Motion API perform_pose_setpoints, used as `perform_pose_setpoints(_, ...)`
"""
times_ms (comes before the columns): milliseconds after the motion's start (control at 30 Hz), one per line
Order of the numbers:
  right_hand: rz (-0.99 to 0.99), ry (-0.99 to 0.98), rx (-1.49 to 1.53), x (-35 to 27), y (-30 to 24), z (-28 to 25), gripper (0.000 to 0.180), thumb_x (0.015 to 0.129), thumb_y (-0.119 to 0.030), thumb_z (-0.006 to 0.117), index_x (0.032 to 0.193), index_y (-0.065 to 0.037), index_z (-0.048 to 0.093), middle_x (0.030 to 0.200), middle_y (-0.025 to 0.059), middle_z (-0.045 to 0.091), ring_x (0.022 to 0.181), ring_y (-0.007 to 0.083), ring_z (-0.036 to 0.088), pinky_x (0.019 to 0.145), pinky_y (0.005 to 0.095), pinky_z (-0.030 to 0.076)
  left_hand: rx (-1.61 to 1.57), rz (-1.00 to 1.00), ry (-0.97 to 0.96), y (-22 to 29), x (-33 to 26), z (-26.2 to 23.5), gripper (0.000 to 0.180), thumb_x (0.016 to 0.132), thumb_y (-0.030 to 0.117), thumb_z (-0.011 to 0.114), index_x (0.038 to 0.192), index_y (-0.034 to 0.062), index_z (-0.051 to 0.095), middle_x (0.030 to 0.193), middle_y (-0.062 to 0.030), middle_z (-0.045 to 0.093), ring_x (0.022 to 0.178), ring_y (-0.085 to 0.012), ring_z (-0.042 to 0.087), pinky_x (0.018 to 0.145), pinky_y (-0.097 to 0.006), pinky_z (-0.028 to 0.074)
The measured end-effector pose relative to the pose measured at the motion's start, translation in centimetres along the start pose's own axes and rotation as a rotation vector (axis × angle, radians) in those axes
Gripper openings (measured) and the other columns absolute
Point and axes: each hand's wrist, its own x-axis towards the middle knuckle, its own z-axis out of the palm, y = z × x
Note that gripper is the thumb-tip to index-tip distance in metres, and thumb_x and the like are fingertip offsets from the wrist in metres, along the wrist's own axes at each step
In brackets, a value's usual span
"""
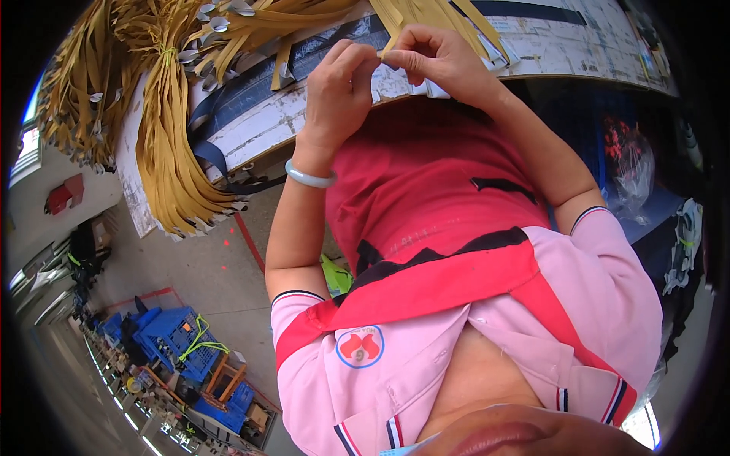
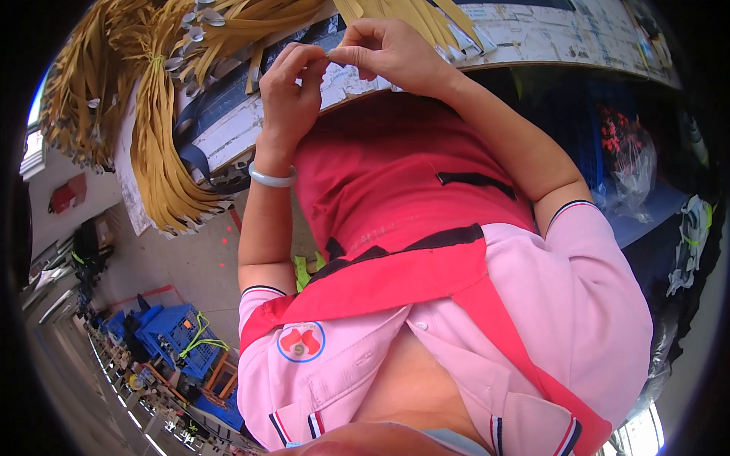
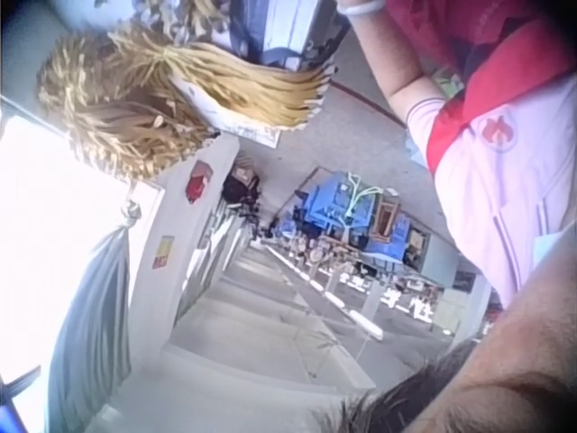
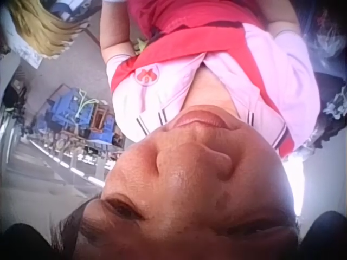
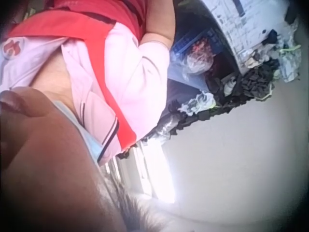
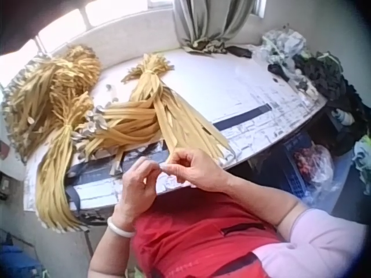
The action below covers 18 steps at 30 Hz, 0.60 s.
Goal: Manually attaching white plastic components to the ends of yellow webbing straps.
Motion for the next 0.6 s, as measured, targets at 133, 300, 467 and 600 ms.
perform_pose_setpoints(133,0.015,0.147,-0.137,0.5,2.4,-3.4,0.022,0.096,-0.028,0.063,0.090,-0.007,0.060,0.070,-0.0042,0.053,0.061,0.0021,0.050,0.057,0.0186,0.042,0.077,0.039,-0.017,1.5,-0.5,-0.5,0.005,0.086,-0.002,0.061,0.088,0.0027,0.059,0.081,-0.0129,0.058,0.070,-0.0337,0.060,0.060,-0.036,0.048)
perform_pose_setpoints(300,0.226,0.330,-0.088,-0.9,2.7,-5.3,0.016,0.094,-0.019,0.066,0.094,-0.003,0.063,0.073,-0.0002,0.062,0.063,0.0066,0.058,0.056,0.0195,0.046,0.150,-0.100,0.048,-0.5,-1.8,-2.4,0.005,0.087,-0.001,0.061,0.088,0.0022,0.057,0.082,-0.0126,0.056,0.068,-0.0335,0.058,0.059,-0.038,0.046)
perform_pose_setpoints(467,0.167,-0.011,0.050,-0.4,1.1,0.1,0.030,0.097,-0.036,0.060,0.093,-0.006,0.061,0.067,-0.0039,0.051,0.057,0.0024,0.050,0.050,0.0181,0.041,0.094,-0.033,-0.001,0.1,-2.1,-0.1,0.006,0.087,0.002,0.062,0.090,0.0041,0.058,0.083,-0.0113,0.057,0.066,-0.0319,0.059,0.057,-0.038,0.047)
perform_pose_setpoints(600,0.094,-0.051,0.139,-0.5,1.5,1.0,0.022,0.094,-0.029,0.066,0.090,-0.007,0.063,0.064,-0.0048,0.050,0.055,0.0026,0.045,0.048,0.0190,0.037,0.119,-0.046,-0.004,0.5,-2.3,0.7,0.006,0.087,0.005,0.065,0.088,0.0036,0.059,0.080,-0.0107,0.057,0.063,-0.0290,0.059,0.056,-0.036,0.047)
